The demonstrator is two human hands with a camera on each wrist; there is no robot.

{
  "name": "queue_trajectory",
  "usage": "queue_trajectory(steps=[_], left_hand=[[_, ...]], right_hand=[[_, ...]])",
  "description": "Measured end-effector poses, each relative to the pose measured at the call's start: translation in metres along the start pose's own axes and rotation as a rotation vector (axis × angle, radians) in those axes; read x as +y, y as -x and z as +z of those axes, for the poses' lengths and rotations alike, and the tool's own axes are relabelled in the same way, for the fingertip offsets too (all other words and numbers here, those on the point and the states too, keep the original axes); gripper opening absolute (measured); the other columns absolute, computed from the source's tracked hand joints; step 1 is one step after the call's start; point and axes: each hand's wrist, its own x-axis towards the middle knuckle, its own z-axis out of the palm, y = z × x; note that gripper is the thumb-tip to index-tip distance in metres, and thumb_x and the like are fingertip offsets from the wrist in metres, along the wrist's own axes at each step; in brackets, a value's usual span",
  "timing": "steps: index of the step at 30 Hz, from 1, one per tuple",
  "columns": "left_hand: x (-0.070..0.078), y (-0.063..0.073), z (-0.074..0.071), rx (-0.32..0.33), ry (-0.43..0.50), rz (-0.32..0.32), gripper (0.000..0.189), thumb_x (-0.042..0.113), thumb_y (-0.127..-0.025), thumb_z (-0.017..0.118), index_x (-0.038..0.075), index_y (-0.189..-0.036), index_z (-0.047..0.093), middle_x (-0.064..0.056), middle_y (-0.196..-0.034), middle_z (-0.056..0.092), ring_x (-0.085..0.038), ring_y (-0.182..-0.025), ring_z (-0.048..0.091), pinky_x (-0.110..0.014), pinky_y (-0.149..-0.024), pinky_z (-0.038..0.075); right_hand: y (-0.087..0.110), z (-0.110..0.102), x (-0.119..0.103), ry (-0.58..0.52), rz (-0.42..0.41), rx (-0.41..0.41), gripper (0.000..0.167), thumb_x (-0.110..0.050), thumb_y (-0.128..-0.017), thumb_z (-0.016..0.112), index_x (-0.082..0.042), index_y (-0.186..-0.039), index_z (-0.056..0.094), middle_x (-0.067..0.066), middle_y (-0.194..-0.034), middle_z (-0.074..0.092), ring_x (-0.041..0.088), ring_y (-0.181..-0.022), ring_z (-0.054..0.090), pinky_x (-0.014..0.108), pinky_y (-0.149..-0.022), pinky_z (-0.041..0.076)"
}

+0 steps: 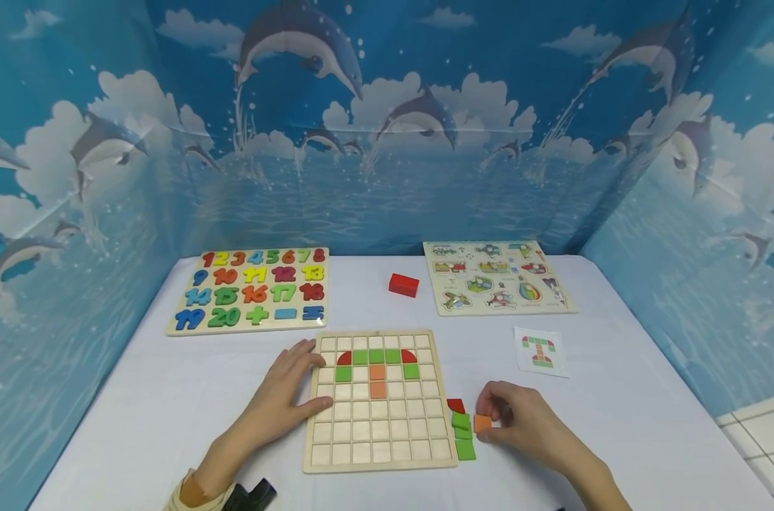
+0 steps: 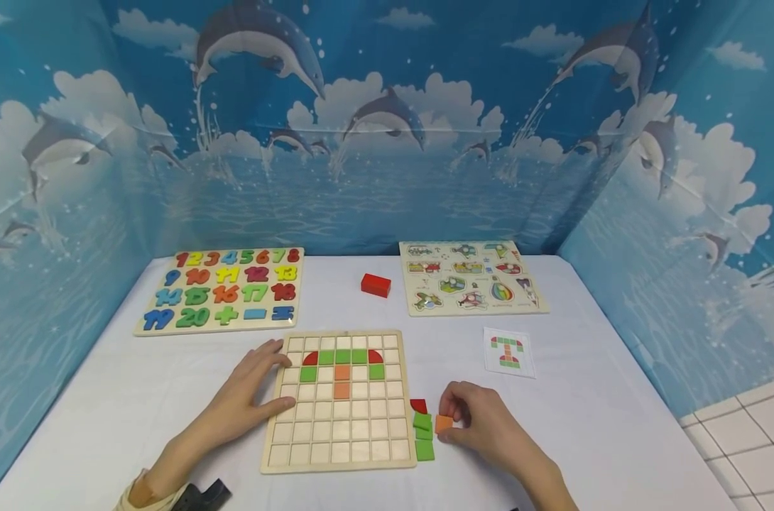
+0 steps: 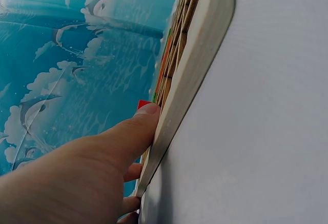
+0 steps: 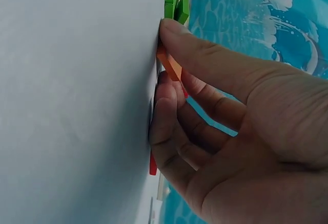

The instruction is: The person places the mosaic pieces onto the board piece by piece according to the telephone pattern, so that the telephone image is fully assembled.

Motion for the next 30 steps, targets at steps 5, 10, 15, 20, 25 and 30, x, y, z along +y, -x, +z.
queue_trajectory(steps=[5,10,15,20,25,30], left_hand=[[0.0,0.0,-0.001,-0.029,0.002,-0.032,0.056,0.051,-0.089,0.082,0.023,-0.131,0.058,-0.012,-0.17,0.036,-0.035,-0.161,0.025,-0.059,-0.133,0.016],[0.001,0.0,0.0,-0.029,0.018,-0.038,0.055,0.05,-0.089,0.082,0.023,-0.13,0.058,-0.013,-0.17,0.037,-0.036,-0.161,0.025,-0.06,-0.133,0.016],[0.002,0.001,0.001,-0.025,0.01,-0.041,0.056,0.051,-0.088,0.082,0.023,-0.13,0.058,-0.013,-0.17,0.037,-0.036,-0.161,0.026,-0.06,-0.133,0.016],[0.0,0.0,0.0,-0.033,0.003,-0.049,0.057,0.052,-0.089,0.081,0.023,-0.131,0.058,-0.011,-0.171,0.036,-0.034,-0.162,0.024,-0.058,-0.133,0.015],[-0.002,0.0,0.001,-0.034,-0.005,-0.045,0.057,0.053,-0.089,0.081,0.024,-0.132,0.057,-0.01,-0.171,0.036,-0.034,-0.162,0.024,-0.058,-0.133,0.015],[-0.002,0.001,0.002,-0.032,0.005,-0.035,0.057,0.053,-0.089,0.081,0.024,-0.132,0.057,-0.01,-0.171,0.036,-0.034,-0.162,0.023,-0.058,-0.133,0.015]], right_hand=[[0.0,-0.002,0.003,-0.038,0.013,-0.007,0.034,-0.012,-0.077,0.093,-0.022,-0.091,0.064,-0.01,-0.079,0.061,0.006,-0.075,0.056,0.02,-0.064,0.05],[0.001,-0.008,0.002,-0.062,0.01,-0.029,0.023,-0.013,-0.084,0.088,-0.022,-0.091,0.067,-0.012,-0.078,0.064,0.004,-0.075,0.058,0.021,-0.068,0.056],[-0.002,-0.021,-0.003,-0.077,-0.029,-0.024,0.02,-0.01,-0.087,0.084,-0.022,-0.092,0.068,-0.011,-0.079,0.065,0.005,-0.075,0.06,0.022,-0.069,0.057],[-0.017,-0.022,-0.014,-0.096,-0.048,-0.003,0.016,-0.012,-0.091,0.083,-0.022,-0.093,0.07,-0.01,-0.081,0.068,0.007,-0.076,0.062,0.023,-0.07,0.059],[-0.04,-0.008,-0.033,-0.109,-0.096,0.006,0.014,-0.014,-0.091,0.083,-0.021,-0.094,0.071,-0.012,-0.084,0.07,0.007,-0.08,0.063,0.024,-0.074,0.061],[-0.057,0.012,-0.05,-0.137,-0.166,-0.012,0.012,-0.011,-0.093,0.081,-0.019,-0.095,0.072,-0.011,-0.086,0.07,0.006,-0.082,0.063,0.023,-0.076,0.061]])
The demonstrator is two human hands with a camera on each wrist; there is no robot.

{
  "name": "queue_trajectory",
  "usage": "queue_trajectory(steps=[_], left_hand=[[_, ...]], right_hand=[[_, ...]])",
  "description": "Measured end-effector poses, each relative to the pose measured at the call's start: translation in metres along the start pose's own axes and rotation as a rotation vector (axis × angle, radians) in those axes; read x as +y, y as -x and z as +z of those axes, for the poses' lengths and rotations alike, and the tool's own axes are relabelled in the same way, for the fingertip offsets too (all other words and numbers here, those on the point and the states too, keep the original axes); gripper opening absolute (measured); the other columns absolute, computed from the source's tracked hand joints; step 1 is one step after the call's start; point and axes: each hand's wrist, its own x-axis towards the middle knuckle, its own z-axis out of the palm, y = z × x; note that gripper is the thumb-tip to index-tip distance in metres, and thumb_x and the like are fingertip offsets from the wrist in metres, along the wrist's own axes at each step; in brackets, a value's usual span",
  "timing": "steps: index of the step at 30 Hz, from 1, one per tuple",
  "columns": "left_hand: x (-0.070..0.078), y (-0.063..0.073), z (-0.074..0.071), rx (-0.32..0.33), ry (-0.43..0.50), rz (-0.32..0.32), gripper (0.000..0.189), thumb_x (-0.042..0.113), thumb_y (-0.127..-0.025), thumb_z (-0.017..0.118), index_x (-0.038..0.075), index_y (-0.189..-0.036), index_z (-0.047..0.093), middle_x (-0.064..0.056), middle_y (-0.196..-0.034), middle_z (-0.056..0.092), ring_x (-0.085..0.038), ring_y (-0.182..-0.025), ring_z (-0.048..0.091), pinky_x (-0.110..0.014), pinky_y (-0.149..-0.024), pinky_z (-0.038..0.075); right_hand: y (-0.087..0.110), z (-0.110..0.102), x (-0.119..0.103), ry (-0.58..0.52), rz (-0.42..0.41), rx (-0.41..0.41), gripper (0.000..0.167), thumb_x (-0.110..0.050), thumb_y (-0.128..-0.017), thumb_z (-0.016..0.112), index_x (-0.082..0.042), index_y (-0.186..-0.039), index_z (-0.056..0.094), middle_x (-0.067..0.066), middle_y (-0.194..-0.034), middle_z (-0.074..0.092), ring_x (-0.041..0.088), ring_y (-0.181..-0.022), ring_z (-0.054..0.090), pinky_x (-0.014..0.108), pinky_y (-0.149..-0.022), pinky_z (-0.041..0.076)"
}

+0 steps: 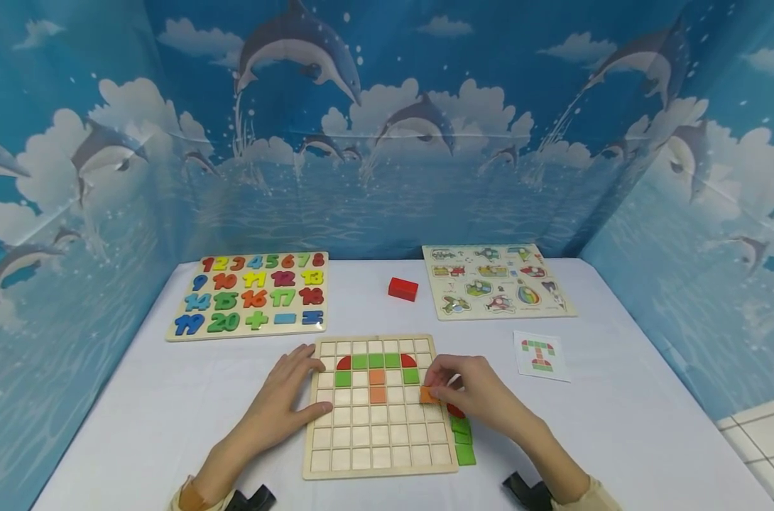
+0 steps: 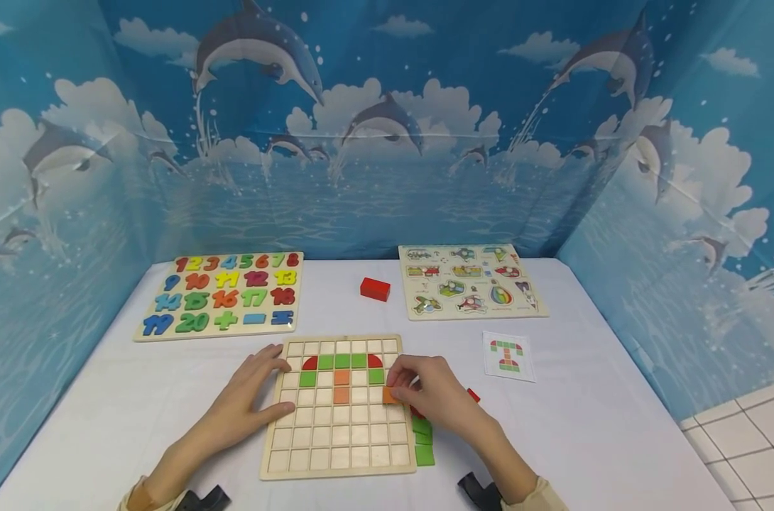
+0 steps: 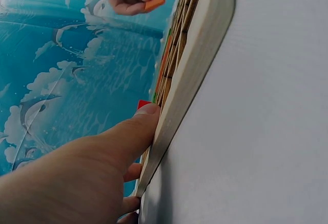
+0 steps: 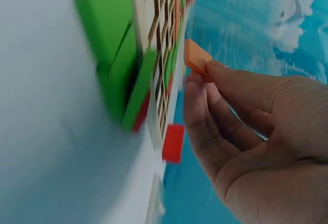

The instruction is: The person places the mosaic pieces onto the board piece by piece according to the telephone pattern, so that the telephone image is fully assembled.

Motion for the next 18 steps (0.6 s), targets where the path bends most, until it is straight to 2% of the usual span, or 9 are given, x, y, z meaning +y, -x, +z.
queue_trajectory(steps=[9,18], left_hand=[[0.001,0.0,-0.001,0.012,0.0,0.004,0.057,0.051,-0.089,0.082,0.023,-0.131,0.057,-0.011,-0.171,0.035,-0.034,-0.162,0.024,-0.058,-0.133,0.015],[0.003,-0.001,-0.003,0.0,-0.011,0.001,0.056,0.049,-0.089,0.082,0.022,-0.131,0.057,-0.012,-0.171,0.035,-0.034,-0.162,0.024,-0.057,-0.133,0.015]], right_hand=[[-0.025,0.03,-0.024,-0.01,-0.092,-0.078,0.01,-0.009,-0.096,0.078,-0.017,-0.096,0.072,-0.011,-0.086,0.069,0.005,-0.082,0.063,0.022,-0.076,0.058],[-0.03,0.05,-0.031,-0.033,-0.105,-0.078,0.013,-0.009,-0.094,0.08,-0.019,-0.092,0.071,-0.01,-0.082,0.069,0.003,-0.078,0.062,0.02,-0.071,0.057]])
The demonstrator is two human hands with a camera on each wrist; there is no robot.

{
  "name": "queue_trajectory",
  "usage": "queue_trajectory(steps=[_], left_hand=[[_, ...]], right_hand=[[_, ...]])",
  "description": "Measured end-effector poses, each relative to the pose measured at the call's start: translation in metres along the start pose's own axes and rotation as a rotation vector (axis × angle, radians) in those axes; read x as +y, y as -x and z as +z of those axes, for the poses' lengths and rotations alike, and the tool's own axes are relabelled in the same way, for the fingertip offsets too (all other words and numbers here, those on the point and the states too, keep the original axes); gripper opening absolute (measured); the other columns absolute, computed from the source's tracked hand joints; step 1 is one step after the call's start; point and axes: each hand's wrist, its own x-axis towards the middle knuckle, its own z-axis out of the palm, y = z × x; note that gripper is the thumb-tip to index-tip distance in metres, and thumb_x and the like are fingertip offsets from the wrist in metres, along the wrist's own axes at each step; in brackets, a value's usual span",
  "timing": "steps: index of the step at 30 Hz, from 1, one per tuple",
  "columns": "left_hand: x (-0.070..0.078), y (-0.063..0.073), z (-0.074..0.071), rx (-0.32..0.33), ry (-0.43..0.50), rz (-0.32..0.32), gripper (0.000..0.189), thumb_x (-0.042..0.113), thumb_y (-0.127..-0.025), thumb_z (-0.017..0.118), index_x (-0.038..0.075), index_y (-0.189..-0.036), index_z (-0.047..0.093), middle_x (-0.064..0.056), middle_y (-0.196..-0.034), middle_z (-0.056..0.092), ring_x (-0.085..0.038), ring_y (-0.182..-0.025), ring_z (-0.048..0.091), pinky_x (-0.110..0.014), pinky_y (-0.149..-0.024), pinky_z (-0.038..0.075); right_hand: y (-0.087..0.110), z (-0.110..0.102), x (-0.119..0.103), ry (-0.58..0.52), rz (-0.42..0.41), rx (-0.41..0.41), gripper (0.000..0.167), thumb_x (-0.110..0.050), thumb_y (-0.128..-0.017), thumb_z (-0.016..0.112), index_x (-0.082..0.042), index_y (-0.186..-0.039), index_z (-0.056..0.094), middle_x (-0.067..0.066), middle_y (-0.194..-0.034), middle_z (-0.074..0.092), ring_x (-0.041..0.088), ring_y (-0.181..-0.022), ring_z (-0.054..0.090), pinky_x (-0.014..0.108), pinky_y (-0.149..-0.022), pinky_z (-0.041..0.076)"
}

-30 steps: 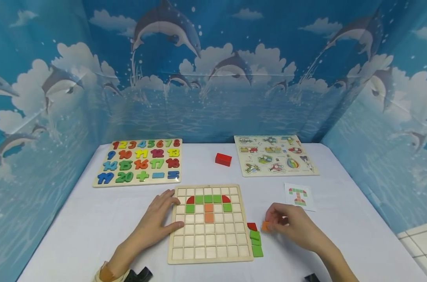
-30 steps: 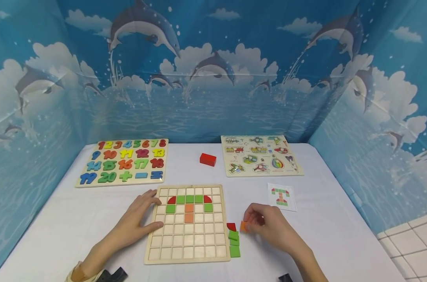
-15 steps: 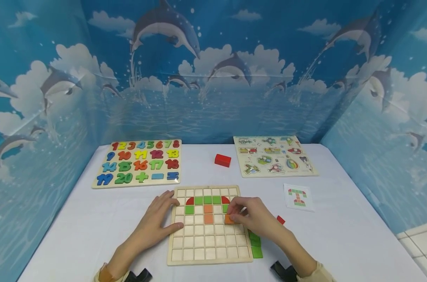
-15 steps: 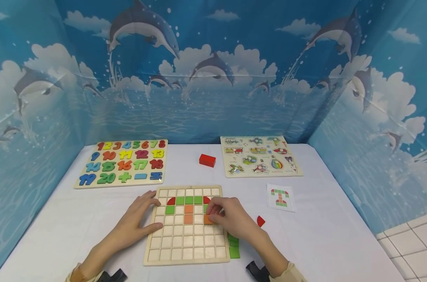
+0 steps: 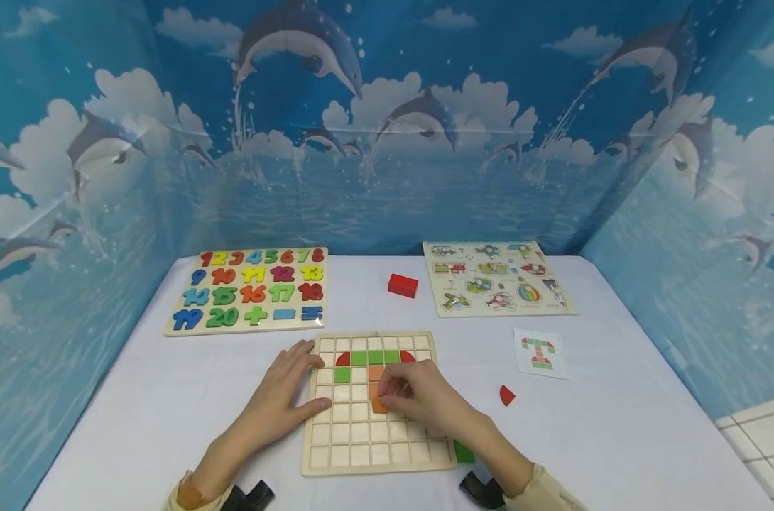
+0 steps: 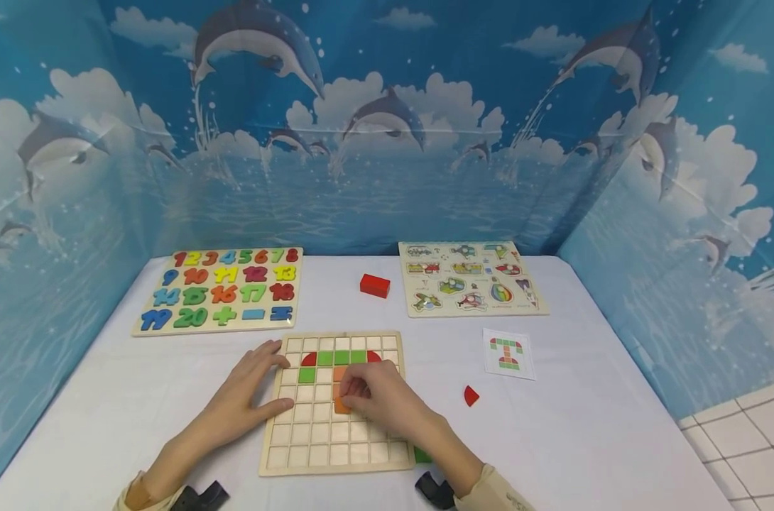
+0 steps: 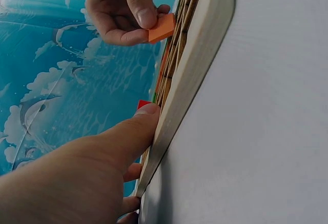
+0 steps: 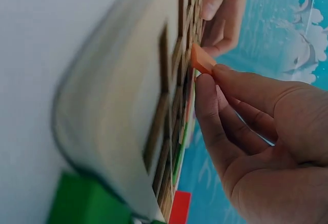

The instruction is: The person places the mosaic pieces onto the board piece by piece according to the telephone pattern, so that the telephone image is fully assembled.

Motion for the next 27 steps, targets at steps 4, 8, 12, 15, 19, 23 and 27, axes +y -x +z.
queue_trajectory(steps=[4,8,12,15,19,23,27], left_hand=[[-0.001,0.0,0.0,0.001,-0.001,0.0,0.056,0.049,-0.09,0.082,0.022,-0.132,0.057,-0.012,-0.17,0.036,-0.034,-0.162,0.024,-0.058,-0.133,0.015],[-0.002,-0.001,-0.001,-0.002,0.002,-0.001,0.056,0.05,-0.09,0.082,0.022,-0.132,0.058,-0.011,-0.171,0.035,-0.033,-0.162,0.024,-0.057,-0.133,0.015],[-0.003,-0.001,-0.001,0.002,0.006,0.004,0.057,0.049,-0.089,0.082,0.021,-0.132,0.058,-0.01,-0.171,0.036,-0.033,-0.162,0.023,-0.057,-0.134,0.015],[-0.003,-0.001,-0.001,0.004,0.005,0.011,0.057,0.049,-0.089,0.082,0.021,-0.132,0.058,-0.011,-0.171,0.036,-0.033,-0.162,0.024,-0.057,-0.134,0.015],[-0.002,-0.001,-0.001,0.002,0.006,0.011,0.057,0.05,-0.089,0.082,0.021,-0.132,0.058,-0.011,-0.171,0.035,-0.033,-0.162,0.024,-0.057,-0.134,0.015],[-0.002,-0.002,-0.001,0.003,0.0,0.012,0.057,0.05,-0.09,0.081,0.02,-0.132,0.058,-0.011,-0.171,0.036,-0.034,-0.162,0.024,-0.058,-0.133,0.015],[-0.001,-0.001,0.0,0.007,-0.004,0.014,0.057,0.051,-0.09,0.081,0.02,-0.132,0.059,-0.012,-0.17,0.037,-0.035,-0.161,0.025,-0.059,-0.133,0.016]], right_hand=[[-0.002,0.005,-0.002,0.011,-0.008,0.01,0.014,-0.008,-0.094,0.08,-0.019,-0.09,0.071,-0.01,-0.081,0.068,0.002,-0.077,0.061,0.02,-0.07,0.056],[-0.002,0.008,-0.003,0.039,-0.003,0.015,0.016,-0.007,-0.094,0.08,-0.02,-0.089,0.071,-0.012,-0.079,0.067,0.001,-0.075,0.06,0.02,-0.069,0.056],[-0.002,0.009,-0.003,0.07,-0.011,0.023,0.016,-0.007,-0.093,0.08,-0.02,-0.088,0.072,-0.013,-0.078,0.066,0.0,-0.074,0.059,0.021,-0.067,0.056],[-0.001,0.01,-0.003,0.087,-0.017,0.03,0.015,-0.008,-0.092,0.081,-0.02,-0.087,0.073,-0.014,-0.078,0.066,-0.001,-0.074,0.058,0.02,-0.066,0.055],[0.0,0.01,-0.004,0.08,-0.021,0.022,0.013,-0.01,-0.092,0.082,-0.019,-0.089,0.074,-0.014,-0.08,0.067,-0.002,-0.075,0.06,0.018,-0.068,0.056],[0.003,0.007,-0.003,0.058,-0.026,0.009,0.009,-0.009,-0.093,0.081,-0.017,-0.092,0.075,-0.012,-0.085,0.069,-0.001,-0.078,0.062,0.019,-0.072,0.059],[0.009,0.001,0.001,0.039,-0.02,0.007,0.006,-0.011,-0.095,0.079,-0.015,-0.093,0.076,-0.009,-0.087,0.071,0.001,-0.08,0.064,0.021,-0.075,0.061]])
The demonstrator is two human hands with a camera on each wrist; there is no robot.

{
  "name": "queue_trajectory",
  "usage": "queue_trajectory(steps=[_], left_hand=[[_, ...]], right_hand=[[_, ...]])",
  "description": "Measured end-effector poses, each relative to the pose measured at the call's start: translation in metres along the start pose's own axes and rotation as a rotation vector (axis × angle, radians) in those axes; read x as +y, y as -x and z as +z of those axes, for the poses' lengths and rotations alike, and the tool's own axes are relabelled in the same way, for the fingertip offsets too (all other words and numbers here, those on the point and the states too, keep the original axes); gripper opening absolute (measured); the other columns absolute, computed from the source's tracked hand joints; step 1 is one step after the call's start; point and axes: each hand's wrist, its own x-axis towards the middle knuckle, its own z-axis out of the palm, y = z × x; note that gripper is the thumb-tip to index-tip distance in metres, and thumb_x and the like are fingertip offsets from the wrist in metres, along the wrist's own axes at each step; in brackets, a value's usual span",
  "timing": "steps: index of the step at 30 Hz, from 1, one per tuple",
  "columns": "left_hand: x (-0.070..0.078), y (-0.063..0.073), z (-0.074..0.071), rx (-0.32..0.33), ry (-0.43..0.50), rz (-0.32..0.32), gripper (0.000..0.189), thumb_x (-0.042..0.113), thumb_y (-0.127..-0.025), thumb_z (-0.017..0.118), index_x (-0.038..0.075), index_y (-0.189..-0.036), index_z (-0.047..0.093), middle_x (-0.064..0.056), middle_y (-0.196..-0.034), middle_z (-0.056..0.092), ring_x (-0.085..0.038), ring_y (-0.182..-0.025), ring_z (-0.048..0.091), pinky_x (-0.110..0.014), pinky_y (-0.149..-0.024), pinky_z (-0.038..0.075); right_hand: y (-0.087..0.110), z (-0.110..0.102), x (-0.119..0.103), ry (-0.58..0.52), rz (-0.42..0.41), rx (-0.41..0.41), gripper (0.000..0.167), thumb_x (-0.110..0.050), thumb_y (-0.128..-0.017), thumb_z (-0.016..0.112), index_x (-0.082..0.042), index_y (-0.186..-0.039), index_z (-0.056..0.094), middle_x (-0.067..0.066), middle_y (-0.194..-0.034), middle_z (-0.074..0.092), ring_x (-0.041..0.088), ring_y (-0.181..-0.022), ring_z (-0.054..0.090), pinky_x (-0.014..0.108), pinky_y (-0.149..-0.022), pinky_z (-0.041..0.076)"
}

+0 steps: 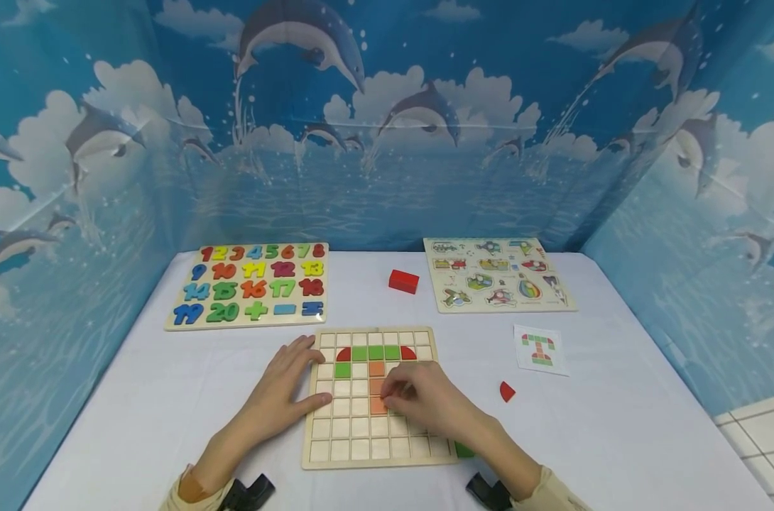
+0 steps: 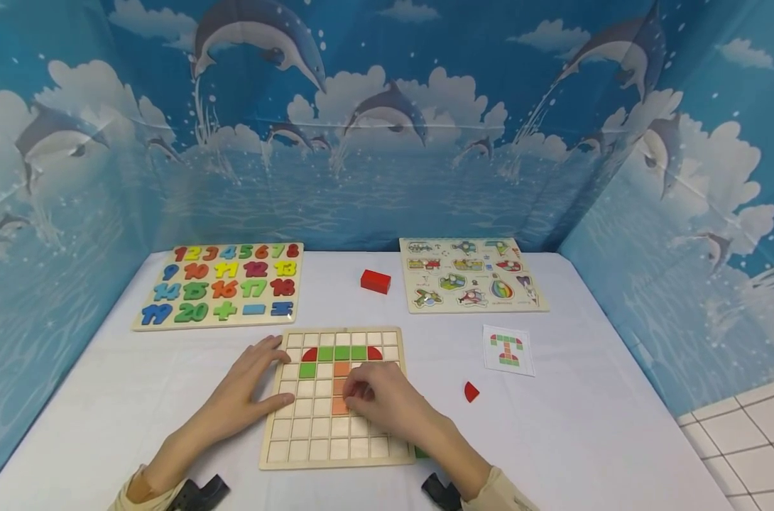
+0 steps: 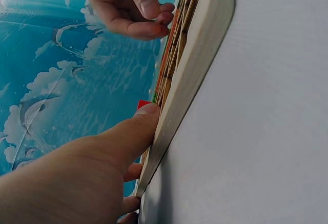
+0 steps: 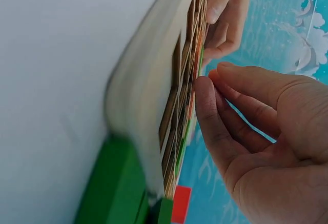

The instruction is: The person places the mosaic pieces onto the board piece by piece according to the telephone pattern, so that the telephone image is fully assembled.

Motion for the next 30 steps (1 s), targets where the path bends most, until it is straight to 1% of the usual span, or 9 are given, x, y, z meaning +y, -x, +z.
queue_trajectory(steps=[3,6,10,16,21,25,27,30], left_hand=[[0.001,0.0,0.0,-0.005,0.004,-0.006,0.057,0.05,-0.09,0.082,0.02,-0.132,0.058,-0.012,-0.17,0.037,-0.034,-0.162,0.025,-0.058,-0.133,0.016],[0.001,0.001,0.0,-0.007,0.009,-0.009,0.057,0.049,-0.089,0.083,0.02,-0.132,0.058,-0.012,-0.17,0.036,-0.033,-0.162,0.024,-0.057,-0.133,0.015],[0.001,0.001,0.0,0.0,0.006,0.0,0.056,0.048,-0.089,0.083,0.02,-0.131,0.058,-0.013,-0.17,0.037,-0.034,-0.161,0.025,-0.059,-0.133,0.016],[0.0,0.0,0.0,0.005,-0.006,0.006,0.056,0.049,-0.09,0.082,0.02,-0.131,0.058,-0.012,-0.169,0.037,-0.034,-0.161,0.025,-0.058,-0.133,0.016],[0.001,-0.001,0.0,0.008,-0.003,0.013,0.056,0.049,-0.09,0.082,0.02,-0.131,0.059,-0.013,-0.169,0.037,-0.035,-0.161,0.026,-0.059,-0.133,0.016],[0.001,-0.001,0.0,0.005,0.001,0.006,0.056,0.049,-0.09,0.082,0.02,-0.131,0.058,-0.013,-0.17,0.037,-0.035,-0.161,0.025,-0.058,-0.133,0.016],[0.002,-0.001,0.0,0.001,0.0,0.0,0.056,0.049,-0.09,0.082,0.02,-0.131,0.058,-0.012,-0.17,0.037,-0.034,-0.162,0.024,-0.058,-0.133,0.015],[0.001,0.0,0.0,0.0,-0.006,-0.001,0.056,0.05,-0.09,0.082,0.02,-0.131,0.058,-0.012,-0.17,0.037,-0.034,-0.161,0.025,-0.058,-0.133,0.017]], right_hand=[[0.006,-0.007,0.004,0.0,0.011,0.015,0.006,-0.011,-0.096,0.078,-0.016,-0.094,0.076,-0.01,-0.088,0.072,0.002,-0.082,0.065,0.021,-0.077,0.062],[0.011,-0.016,0.008,0.001,0.032,0.054,0.007,-0.011,-0.095,0.079,-0.017,-0.095,0.076,-0.01,-0.09,0.072,0.004,-0.084,0.065,0.022,-0.077,0.062],[0.018,-0.031,0.013,-0.007,0.06,0.108,0.008,-0.009,-0.094,0.08,-0.015,-0.098,0.077,-0.01,-0.094,0.073,0.006,-0.086,0.066,0.026,-0.08,0.063],[0.031,-0.048,0.023,0.018,0.11,0.141,0.008,-0.011,-0.093,0.081,-0.017,-0.098,0.078,-0.012,-0.094,0.073,0.006,-0.087,0.066,0.027,-0.082,0.064],[0.044,-0.056,0.034,0.05,0.146,0.158,0.011,-0.012,-0.091,0.084,-0.019,-0.098,0.078,-0.014,-0.094,0.073,0.005,-0.085,0.066,0.027,-0.081,0.064],[0.052,-0.058,0.043,0.071,0.168,0.165,0.013,-0.013,-0.089,0.085,-0.021,-0.097,0.078,-0.015,-0.093,0.073,0.004,-0.083,0.066,0.028,-0.08,0.064],[0.056,-0.058,0.047,0.071,0.183,0.159,0.014,-0.012,-0.089,0.085,-0.021,-0.097,0.077,-0.015,-0.092,0.073,0.004,-0.082,0.065,0.027,-0.08,0.064],[0.06,-0.056,0.051,0.065,0.202,0.128,0.016,-0.013,-0.088,0.086,-0.021,-0.097,0.077,-0.014,-0.09,0.071,0.006,-0.082,0.064,0.025,-0.08,0.063]])
